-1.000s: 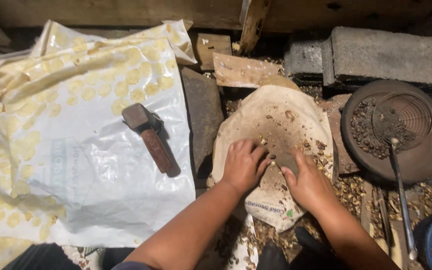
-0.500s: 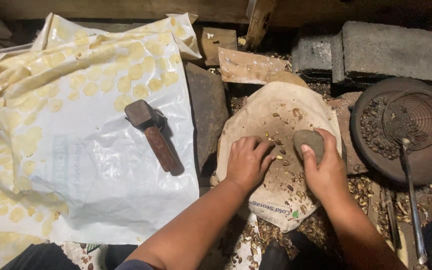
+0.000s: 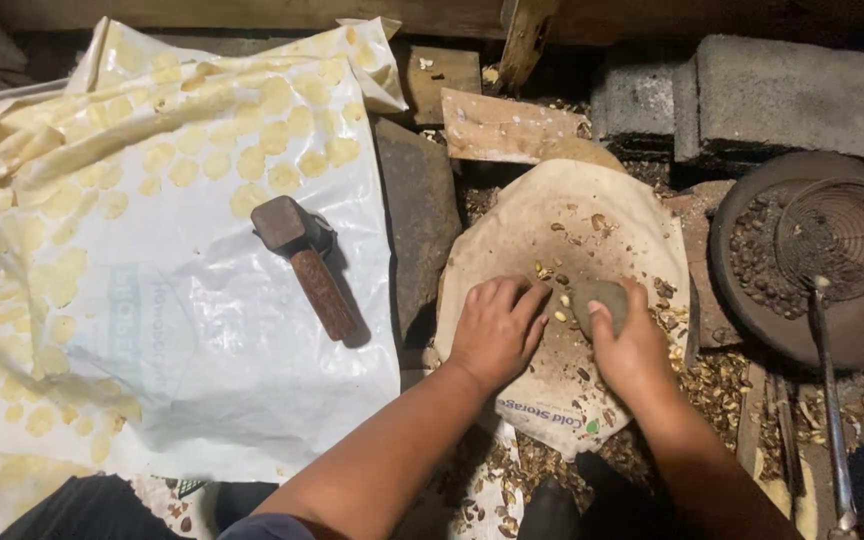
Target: Cracking nut shells with a hammer and peeling kernels by hand on a stone surface
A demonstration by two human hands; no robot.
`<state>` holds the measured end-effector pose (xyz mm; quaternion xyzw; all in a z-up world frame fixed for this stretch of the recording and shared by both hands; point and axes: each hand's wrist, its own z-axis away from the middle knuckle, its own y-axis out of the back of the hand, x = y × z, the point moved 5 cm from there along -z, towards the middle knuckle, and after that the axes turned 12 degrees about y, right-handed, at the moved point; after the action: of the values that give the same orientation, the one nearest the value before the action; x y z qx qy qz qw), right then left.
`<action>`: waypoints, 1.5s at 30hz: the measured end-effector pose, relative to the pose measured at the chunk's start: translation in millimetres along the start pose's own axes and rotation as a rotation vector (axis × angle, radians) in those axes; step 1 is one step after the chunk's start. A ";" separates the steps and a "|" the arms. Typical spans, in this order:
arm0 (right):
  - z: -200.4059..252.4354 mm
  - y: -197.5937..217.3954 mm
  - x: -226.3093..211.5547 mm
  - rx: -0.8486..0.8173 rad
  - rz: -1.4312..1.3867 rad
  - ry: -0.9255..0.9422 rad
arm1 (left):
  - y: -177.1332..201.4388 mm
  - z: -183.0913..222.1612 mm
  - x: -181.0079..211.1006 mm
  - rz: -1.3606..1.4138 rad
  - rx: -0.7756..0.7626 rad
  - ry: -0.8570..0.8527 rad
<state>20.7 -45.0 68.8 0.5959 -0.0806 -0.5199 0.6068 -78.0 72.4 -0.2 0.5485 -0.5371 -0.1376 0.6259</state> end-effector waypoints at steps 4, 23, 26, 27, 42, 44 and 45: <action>-10.6 -2.0 2.9 -0.028 0.067 0.008 | -4.1 -7.1 -2.0 -0.012 0.016 -0.030; -41.3 0.1 -7.0 0.034 -0.163 -0.042 | 16.1 -3.2 -22.4 0.134 0.107 0.031; -52.6 -9.1 17.6 0.035 -0.153 -0.063 | 15.7 -1.1 -21.3 0.132 0.118 0.040; -58.5 -12.9 27.1 0.020 -0.106 -0.078 | 18.1 -2.1 -20.7 0.124 0.115 0.041; -46.8 -21.5 1.3 0.065 0.214 0.407 | 4.1 -7.5 -20.5 0.140 0.041 0.157; -25.9 -25.5 -0.9 0.014 0.172 0.346 | 7.3 5.4 -20.9 0.131 0.030 0.150; -18.8 -32.2 -4.9 0.006 0.216 0.365 | 11.4 8.2 -24.5 0.112 0.063 0.138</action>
<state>14.8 -21.4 40.2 0.6697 -0.0343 -0.3351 0.6618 -98.9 90.7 -5.0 0.5449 -0.5268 -0.0475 0.6506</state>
